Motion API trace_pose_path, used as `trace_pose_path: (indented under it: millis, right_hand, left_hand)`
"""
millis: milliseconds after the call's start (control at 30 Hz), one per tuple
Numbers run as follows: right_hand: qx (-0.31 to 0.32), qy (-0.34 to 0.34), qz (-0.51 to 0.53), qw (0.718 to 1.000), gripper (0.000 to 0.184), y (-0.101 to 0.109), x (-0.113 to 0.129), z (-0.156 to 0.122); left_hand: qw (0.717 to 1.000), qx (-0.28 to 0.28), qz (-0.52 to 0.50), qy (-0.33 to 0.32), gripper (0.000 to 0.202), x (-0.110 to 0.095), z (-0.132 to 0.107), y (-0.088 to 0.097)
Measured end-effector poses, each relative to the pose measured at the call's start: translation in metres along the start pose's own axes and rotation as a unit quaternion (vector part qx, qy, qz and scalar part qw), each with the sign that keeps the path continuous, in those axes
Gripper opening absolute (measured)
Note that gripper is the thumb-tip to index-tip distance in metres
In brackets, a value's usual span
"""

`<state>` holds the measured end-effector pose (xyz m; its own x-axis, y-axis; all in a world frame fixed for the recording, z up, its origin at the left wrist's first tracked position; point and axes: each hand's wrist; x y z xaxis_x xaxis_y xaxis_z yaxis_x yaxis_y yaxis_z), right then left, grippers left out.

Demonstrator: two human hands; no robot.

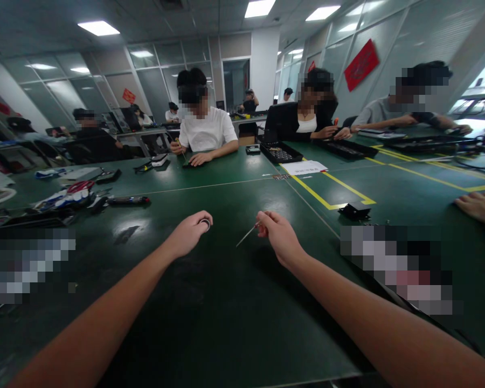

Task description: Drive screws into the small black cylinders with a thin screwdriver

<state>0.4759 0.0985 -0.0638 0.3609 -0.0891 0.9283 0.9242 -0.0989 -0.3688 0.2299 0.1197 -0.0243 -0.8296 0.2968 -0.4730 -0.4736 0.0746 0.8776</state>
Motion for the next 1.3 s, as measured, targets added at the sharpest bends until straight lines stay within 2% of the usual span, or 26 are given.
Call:
trace_pose_path:
  millis: [133, 267, 400, 567, 833, 1000, 1300]
  right_hand:
    - [0.011, 0.007, -0.010, 1.000, 0.033, 0.001, 0.002, -0.002]
    - [0.018, 0.013, -0.007, 1.000, 0.025, -0.001, 0.002, -0.002]
    - [0.029, 0.003, -0.007, 1.000, 0.024, -0.003, 0.001, -0.002]
    - [0.027, 0.015, -0.009, 0.999, 0.030, -0.002, -0.003, 0.000]
    - [0.028, 0.017, -0.003, 0.999, 0.031, 0.000, -0.004, 0.001]
    - [0.045, 0.029, -0.051, 0.997, 0.029, 0.000, -0.004, 0.000]
    - [0.024, 0.051, -0.115, 0.992, 0.028, 0.002, -0.003, -0.001]
  left_hand:
    - [0.999, -0.041, 0.023, 0.013, 0.039, -0.004, 0.015, -0.040]
    - [0.997, -0.041, 0.071, 0.002, 0.028, 0.007, 0.016, -0.059]
    - [0.995, -0.066, 0.060, -0.039, 0.025, 0.014, 0.015, -0.061]
    - [0.990, -0.093, 0.070, -0.078, 0.028, 0.012, 0.016, -0.061]
    - [0.990, -0.089, 0.074, -0.075, 0.032, 0.012, 0.013, -0.060]
    - [0.992, -0.087, 0.061, -0.065, 0.034, 0.010, 0.013, -0.058]
    - [0.992, -0.092, 0.060, -0.066, 0.036, 0.010, 0.011, -0.057]
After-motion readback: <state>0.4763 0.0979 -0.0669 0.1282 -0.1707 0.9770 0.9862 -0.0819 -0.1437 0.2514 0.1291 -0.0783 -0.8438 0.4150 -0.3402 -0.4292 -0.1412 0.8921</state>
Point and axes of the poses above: each hand's wrist, its own z-axis towards the middle knuckle, its own y-axis out of the back of the hand, x = y × z, and after that the axes turned 15 degrees about z, right-handed
